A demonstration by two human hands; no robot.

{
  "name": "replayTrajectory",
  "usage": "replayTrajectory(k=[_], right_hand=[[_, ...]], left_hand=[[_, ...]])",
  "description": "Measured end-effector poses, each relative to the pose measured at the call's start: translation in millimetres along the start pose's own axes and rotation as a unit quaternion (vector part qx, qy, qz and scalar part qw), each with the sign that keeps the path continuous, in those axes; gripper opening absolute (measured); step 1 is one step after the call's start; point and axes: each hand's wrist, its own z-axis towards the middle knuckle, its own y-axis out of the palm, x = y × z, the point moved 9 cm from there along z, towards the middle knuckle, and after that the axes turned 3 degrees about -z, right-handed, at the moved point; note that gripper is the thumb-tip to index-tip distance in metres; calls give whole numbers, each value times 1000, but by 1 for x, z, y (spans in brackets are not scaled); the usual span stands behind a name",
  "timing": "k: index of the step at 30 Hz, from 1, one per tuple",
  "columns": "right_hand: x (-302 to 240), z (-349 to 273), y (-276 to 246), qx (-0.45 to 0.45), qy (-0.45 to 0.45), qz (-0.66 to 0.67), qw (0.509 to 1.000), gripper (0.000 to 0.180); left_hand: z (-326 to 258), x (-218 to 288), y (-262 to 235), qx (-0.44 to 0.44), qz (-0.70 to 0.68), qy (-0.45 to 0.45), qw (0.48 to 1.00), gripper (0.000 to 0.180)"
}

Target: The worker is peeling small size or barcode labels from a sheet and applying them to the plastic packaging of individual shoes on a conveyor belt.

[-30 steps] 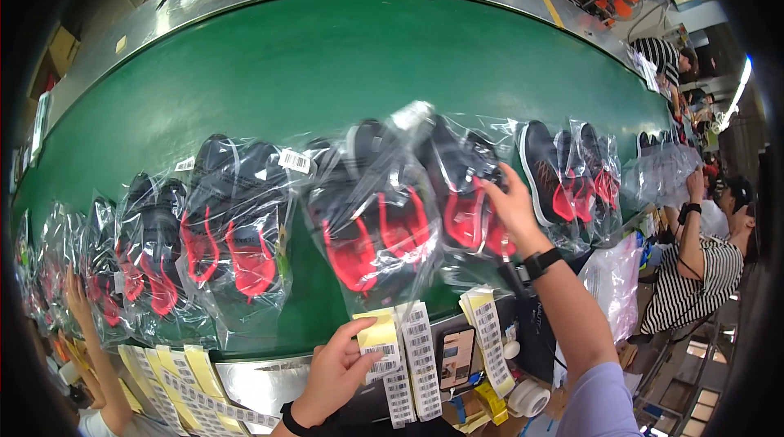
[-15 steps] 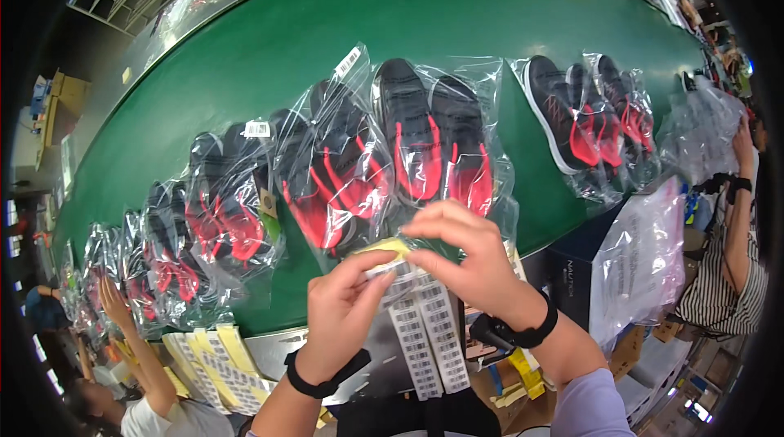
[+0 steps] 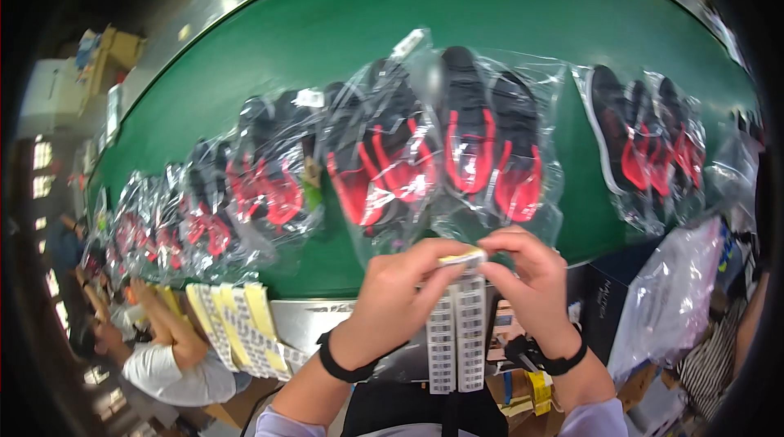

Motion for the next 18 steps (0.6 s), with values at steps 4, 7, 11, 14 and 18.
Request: replayTrajectory(k=[4,7,11,14,18], right_hand=[[13,-3,-7,-6,72,82,994,21],[19,-4,-6,-51,88,130,986,19],[31,-8,-13,-39,101,157,982,13],[17,-7,-23,-14,14,9,1000,13],[-30,-5,-26,50,-230,-282,930,15]], left_hand=[[2,15,8,-17,67,47,997,19],[1,13,17,-38,68,108,991,22],[2,5,24,-48,60,82,994,23],[6,-5,29,-37,47,47,997,29],[13,-39,42,-89,-20,-139,986,52]])
